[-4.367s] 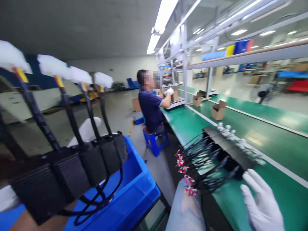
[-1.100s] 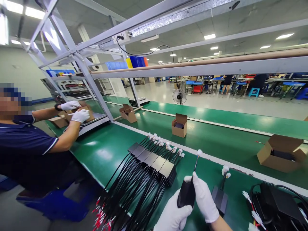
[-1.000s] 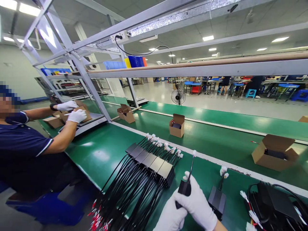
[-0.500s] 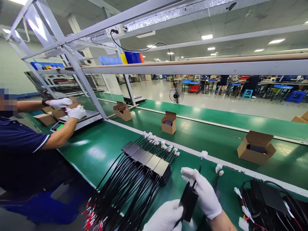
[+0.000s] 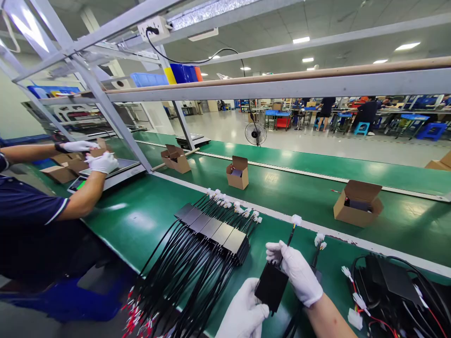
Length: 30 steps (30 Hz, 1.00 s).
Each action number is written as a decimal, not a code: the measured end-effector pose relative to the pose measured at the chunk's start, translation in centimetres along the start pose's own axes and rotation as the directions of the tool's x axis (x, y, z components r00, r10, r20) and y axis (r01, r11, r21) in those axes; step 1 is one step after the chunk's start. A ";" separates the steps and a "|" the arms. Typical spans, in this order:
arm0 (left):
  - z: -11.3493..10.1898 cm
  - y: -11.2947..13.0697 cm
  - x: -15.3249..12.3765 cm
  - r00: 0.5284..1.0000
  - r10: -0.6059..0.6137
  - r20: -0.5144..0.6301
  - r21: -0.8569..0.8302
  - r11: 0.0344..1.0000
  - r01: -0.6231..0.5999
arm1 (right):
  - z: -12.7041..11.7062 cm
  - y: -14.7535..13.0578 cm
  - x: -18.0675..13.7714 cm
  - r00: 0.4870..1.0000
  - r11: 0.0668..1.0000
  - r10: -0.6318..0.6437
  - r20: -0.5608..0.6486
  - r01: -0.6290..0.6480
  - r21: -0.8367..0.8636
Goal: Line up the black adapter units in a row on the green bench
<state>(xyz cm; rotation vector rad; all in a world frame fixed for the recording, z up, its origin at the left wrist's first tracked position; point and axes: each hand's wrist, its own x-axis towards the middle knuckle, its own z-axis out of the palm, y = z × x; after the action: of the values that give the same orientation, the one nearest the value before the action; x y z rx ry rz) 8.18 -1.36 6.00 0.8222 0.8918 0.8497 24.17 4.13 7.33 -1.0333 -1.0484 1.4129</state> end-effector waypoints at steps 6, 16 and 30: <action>0.1 1.8 -0.6 0.998 -0.019 -0.060 -0.041 0.999 0.017 | 1.4 -0.2 -1.8 0.997 0.999 0.048 0.059 -0.046 -0.026; -0.5 1.3 -0.7 0.993 0.078 -0.089 0.028 0.997 -0.076 | 2.8 0.5 -1.9 0.990 0.903 -0.141 -0.025 0.118 -0.414; 1.3 0.7 0.1 0.989 0.065 -0.130 0.185 0.982 -0.040 | 3.3 2.0 -2.4 0.995 0.979 -0.090 -0.053 0.079 -0.187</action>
<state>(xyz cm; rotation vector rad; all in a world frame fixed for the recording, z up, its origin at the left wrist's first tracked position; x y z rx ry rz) 9.17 -1.32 7.12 0.9584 1.0838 0.8875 20.68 1.34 6.29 -1.1443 -1.1817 1.2254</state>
